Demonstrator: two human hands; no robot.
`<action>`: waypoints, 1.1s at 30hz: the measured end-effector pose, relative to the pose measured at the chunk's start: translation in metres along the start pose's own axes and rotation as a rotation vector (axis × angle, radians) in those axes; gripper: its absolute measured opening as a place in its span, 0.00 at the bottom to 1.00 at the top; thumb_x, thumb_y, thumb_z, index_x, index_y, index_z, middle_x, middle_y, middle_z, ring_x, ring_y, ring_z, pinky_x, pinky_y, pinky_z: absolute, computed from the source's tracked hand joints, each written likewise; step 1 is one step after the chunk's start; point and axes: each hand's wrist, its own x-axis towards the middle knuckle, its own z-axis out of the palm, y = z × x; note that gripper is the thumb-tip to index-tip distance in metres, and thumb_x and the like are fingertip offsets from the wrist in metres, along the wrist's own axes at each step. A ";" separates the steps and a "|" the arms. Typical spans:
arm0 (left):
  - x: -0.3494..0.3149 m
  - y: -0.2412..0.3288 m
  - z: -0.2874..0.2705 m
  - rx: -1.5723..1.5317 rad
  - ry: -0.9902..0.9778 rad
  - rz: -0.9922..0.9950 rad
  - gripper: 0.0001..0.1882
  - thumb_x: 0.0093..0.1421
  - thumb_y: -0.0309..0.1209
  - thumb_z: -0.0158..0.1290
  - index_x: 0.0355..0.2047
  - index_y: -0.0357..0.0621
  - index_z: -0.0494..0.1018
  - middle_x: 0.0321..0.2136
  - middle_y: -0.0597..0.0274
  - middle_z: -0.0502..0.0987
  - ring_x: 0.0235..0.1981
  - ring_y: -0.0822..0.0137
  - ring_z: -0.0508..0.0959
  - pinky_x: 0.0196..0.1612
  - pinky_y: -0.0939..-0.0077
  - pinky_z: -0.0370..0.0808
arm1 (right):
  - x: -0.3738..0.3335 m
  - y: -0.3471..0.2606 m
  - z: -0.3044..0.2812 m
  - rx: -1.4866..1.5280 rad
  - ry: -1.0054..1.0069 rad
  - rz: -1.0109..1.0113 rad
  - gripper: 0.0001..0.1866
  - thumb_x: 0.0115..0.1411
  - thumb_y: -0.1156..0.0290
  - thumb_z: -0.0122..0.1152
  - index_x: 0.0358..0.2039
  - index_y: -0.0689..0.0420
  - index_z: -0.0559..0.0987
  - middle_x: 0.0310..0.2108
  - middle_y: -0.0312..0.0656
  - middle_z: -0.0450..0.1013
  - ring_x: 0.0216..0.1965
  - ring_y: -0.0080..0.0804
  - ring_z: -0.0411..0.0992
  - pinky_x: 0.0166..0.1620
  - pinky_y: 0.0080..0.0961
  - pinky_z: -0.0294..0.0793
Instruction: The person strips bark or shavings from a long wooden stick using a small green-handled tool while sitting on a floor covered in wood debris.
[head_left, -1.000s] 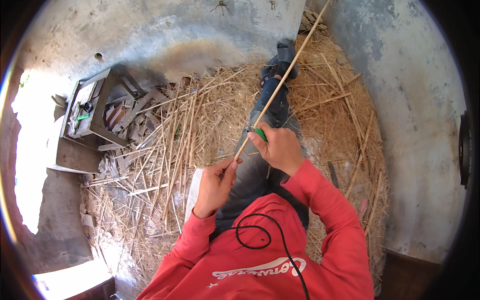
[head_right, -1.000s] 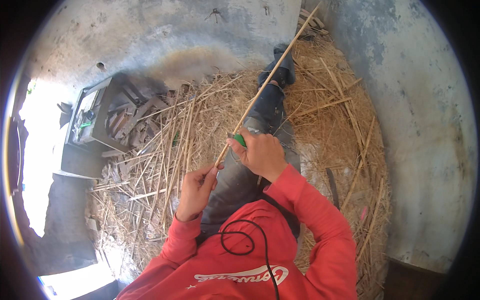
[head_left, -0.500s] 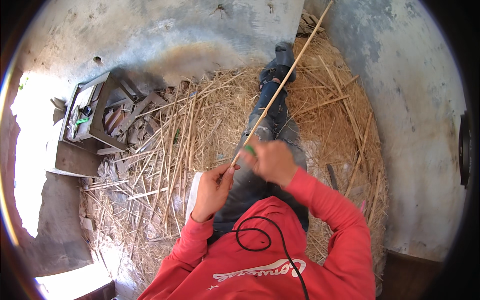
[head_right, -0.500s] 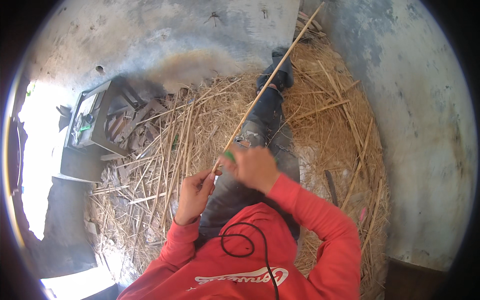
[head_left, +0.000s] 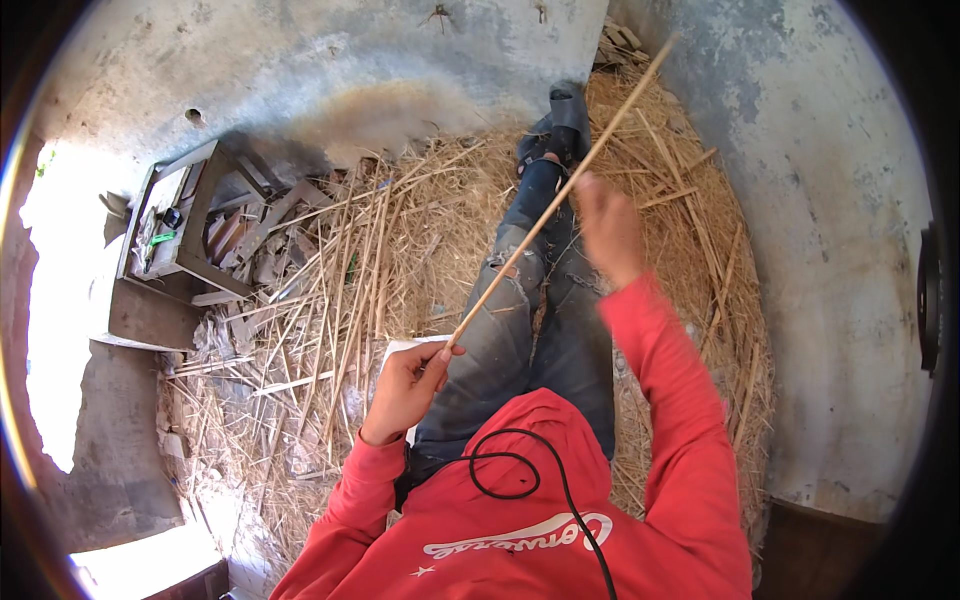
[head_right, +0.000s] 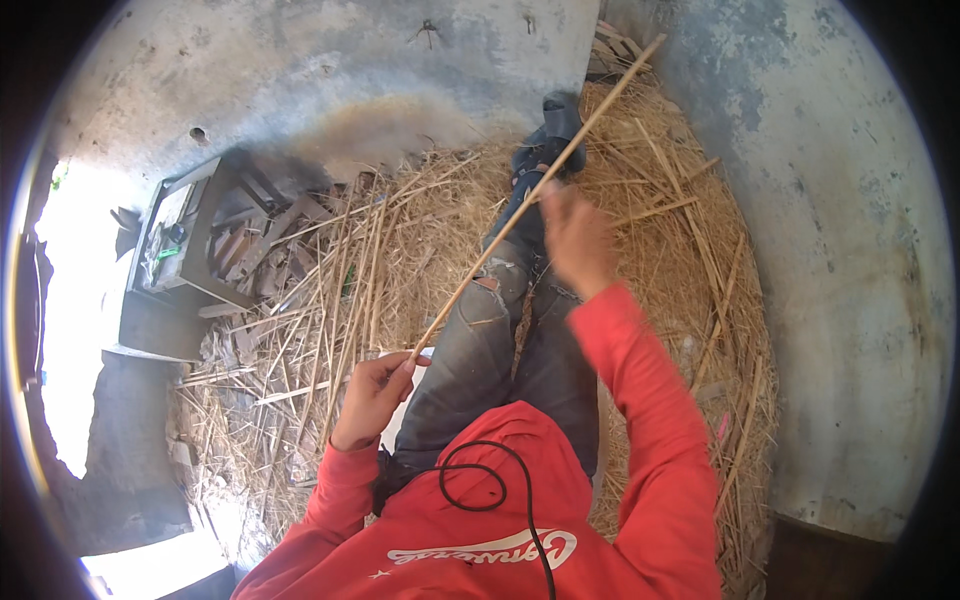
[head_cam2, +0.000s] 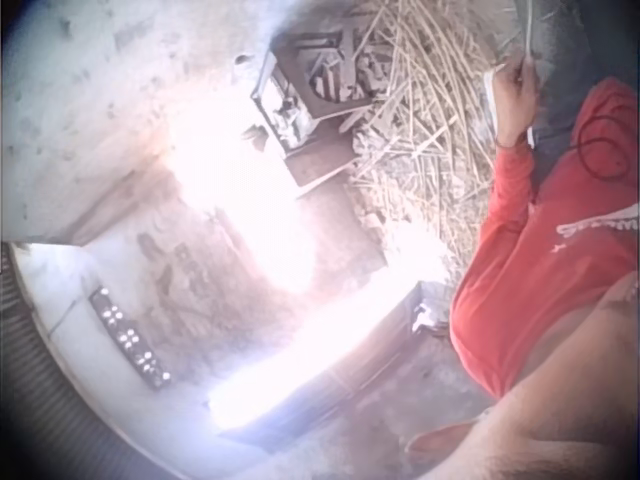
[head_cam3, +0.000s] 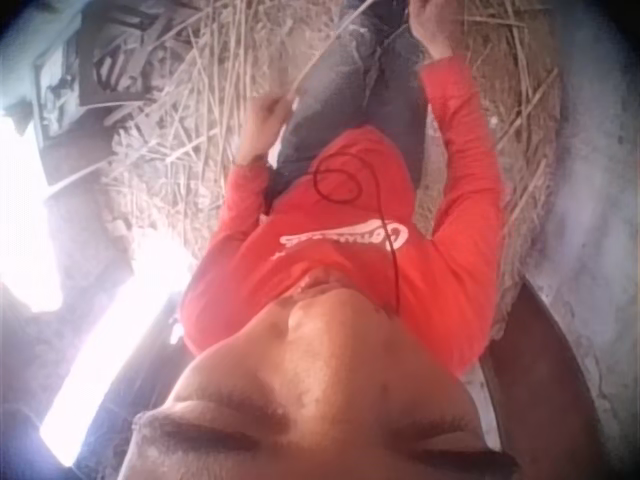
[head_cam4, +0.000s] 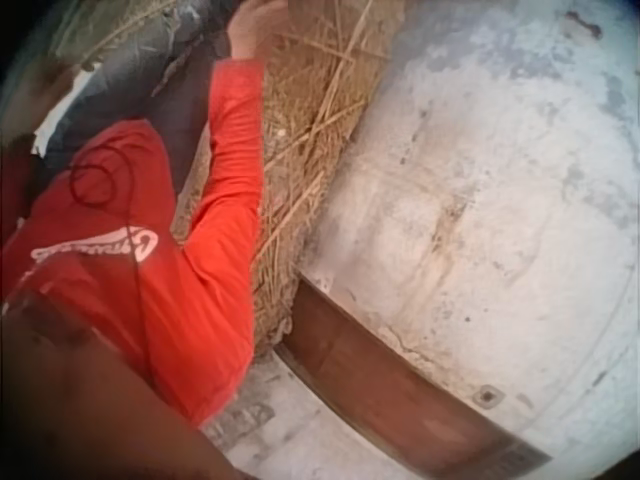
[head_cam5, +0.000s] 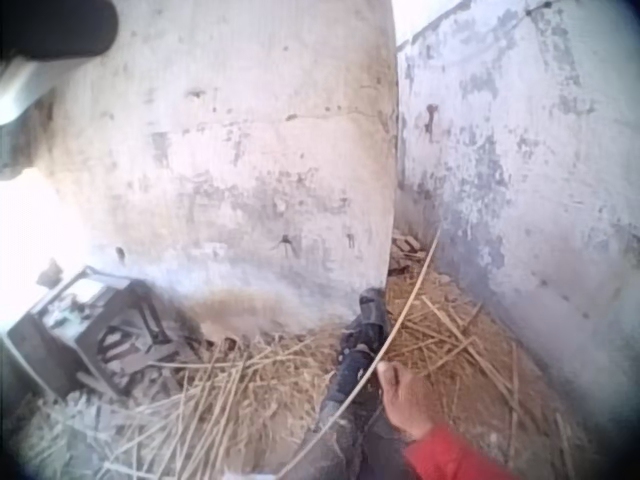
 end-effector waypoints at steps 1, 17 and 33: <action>-0.002 -0.001 -0.002 0.001 -0.008 -0.007 0.15 0.77 0.32 0.50 0.49 0.35 0.82 0.19 0.73 0.69 0.22 0.81 0.66 0.26 0.80 0.63 | 0.015 0.014 -0.020 -0.027 0.014 0.060 0.32 0.77 0.43 0.45 0.36 0.62 0.80 0.23 0.55 0.77 0.26 0.56 0.77 0.32 0.50 0.73; 0.001 0.006 0.019 0.097 0.083 0.090 0.17 0.79 0.31 0.45 0.60 0.40 0.77 0.18 0.72 0.62 0.20 0.80 0.61 0.25 0.79 0.60 | -0.077 -0.060 0.032 -0.021 -0.255 -0.116 0.30 0.75 0.42 0.49 0.36 0.58 0.81 0.14 0.53 0.72 0.20 0.59 0.77 0.25 0.53 0.75; 0.005 0.002 0.017 0.164 0.181 0.119 0.18 0.77 0.30 0.50 0.61 0.37 0.77 0.20 0.69 0.70 0.22 0.79 0.69 0.28 0.80 0.68 | -0.058 -0.060 0.034 -0.189 -0.393 -0.036 0.33 0.75 0.39 0.43 0.36 0.59 0.82 0.20 0.58 0.78 0.26 0.63 0.79 0.32 0.58 0.79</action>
